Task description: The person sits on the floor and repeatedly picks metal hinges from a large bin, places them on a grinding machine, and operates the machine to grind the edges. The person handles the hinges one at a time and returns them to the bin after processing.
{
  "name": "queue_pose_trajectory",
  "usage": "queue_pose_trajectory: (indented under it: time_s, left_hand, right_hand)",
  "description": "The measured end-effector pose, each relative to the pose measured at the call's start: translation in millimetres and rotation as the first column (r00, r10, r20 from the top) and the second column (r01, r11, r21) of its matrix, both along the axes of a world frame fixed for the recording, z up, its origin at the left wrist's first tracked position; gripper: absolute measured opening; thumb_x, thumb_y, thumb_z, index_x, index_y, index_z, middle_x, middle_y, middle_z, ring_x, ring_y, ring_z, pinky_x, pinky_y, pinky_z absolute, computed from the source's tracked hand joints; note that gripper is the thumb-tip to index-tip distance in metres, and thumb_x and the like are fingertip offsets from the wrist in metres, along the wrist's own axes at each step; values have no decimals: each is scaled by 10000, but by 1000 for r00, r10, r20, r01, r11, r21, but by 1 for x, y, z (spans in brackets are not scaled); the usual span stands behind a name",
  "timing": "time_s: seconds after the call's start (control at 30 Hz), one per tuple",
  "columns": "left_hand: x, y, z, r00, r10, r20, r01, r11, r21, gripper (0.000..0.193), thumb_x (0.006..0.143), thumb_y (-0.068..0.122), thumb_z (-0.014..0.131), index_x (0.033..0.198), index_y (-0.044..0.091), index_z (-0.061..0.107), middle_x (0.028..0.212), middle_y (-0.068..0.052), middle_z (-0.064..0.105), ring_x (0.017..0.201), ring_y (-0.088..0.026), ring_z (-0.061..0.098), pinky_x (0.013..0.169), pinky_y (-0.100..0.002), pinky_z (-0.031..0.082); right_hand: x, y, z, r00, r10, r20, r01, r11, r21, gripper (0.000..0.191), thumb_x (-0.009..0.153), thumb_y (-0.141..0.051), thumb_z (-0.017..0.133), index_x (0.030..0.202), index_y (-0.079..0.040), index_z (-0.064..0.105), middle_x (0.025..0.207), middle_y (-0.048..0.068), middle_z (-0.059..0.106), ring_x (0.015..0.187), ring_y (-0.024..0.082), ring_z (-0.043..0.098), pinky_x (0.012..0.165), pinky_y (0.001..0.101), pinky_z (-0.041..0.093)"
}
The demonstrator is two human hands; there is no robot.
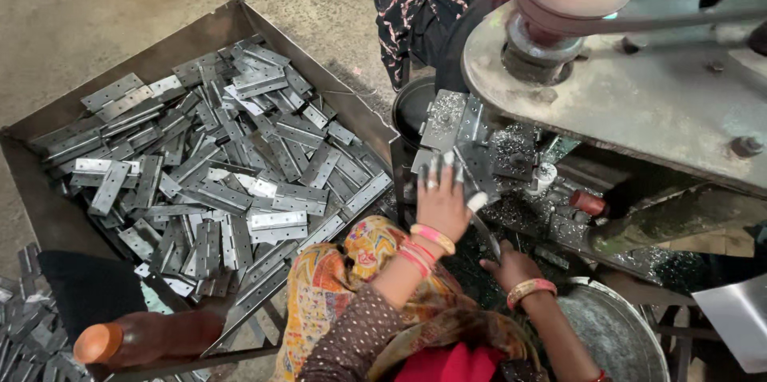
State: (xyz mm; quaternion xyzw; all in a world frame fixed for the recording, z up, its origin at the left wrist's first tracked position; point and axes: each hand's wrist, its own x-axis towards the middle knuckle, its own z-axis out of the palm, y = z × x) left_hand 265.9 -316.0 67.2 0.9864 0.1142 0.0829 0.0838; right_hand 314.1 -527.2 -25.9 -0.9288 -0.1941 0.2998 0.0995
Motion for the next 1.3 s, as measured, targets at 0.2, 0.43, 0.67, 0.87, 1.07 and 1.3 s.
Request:
queue_pose_trajectory:
  time_s: [0.2, 0.43, 0.67, 0.87, 1.07, 1.3]
  left_hand:
    - [22, -14, 5, 997, 42, 70, -45, 999, 31, 629, 966, 521, 521, 1314, 13, 649, 1546, -180, 441, 1490, -351, 329, 1239, -593, 131]
    - [26, 5, 11, 999, 20, 25, -19, 1000, -15, 567, 958, 451, 563, 1295, 12, 690, 1515, -132, 516, 1471, -284, 408, 1248, -567, 152]
    - [-6, -19, -4, 998, -61, 33, 62, 998, -30, 536, 978, 475, 546, 1195, 22, 735, 1525, -140, 507, 1464, -300, 405, 1243, -577, 149]
    - [42, -8, -22, 992, 1, 129, 4, 999, -41, 436, 938, 372, 558, 1155, 51, 759, 1495, -130, 544, 1442, -311, 440, 1188, -576, 256]
    - [45, 2, -15, 992, 5, 128, 3, 998, -65, 357, 911, 329, 608, 1066, 51, 770, 1423, -127, 581, 1387, -317, 479, 1177, -602, 266]
    - [36, 13, -32, 995, -44, 92, 53, 994, -97, 315, 920, 286, 625, 1078, 52, 766, 1462, -128, 578, 1349, -310, 527, 1170, -554, 322]
  right_hand:
    - [1, 0, 0, 998, 36, 42, -37, 999, 22, 597, 875, -527, 704, 1187, -46, 540, 969, 252, 735, 944, 444, 716, 833, 530, 554]
    - [0, -3, -2, 998, 34, 51, -35, 999, 28, 577, 874, -513, 716, 1159, -41, 546, 971, 251, 730, 942, 447, 712, 834, 535, 552]
    - [-1, -1, -2, 997, 22, 76, -24, 999, 24, 586, 853, -499, 733, 1179, -50, 542, 971, 260, 725, 952, 459, 710, 839, 538, 553]
    - [-1, -4, -1, 998, 20, 52, -21, 1000, 16, 578, 883, -514, 700, 1156, -29, 546, 952, 261, 736, 931, 447, 719, 835, 532, 562]
    - [-31, -11, -21, 994, -60, 90, 46, 988, 148, 493, 920, -430, 621, 1212, -45, 525, 925, 250, 731, 850, 454, 723, 764, 551, 575]
    - [-54, -9, -44, 980, -66, 186, 45, 992, 114, 564, 930, -418, 612, 1311, -34, 453, 893, 276, 733, 840, 490, 700, 737, 589, 556]
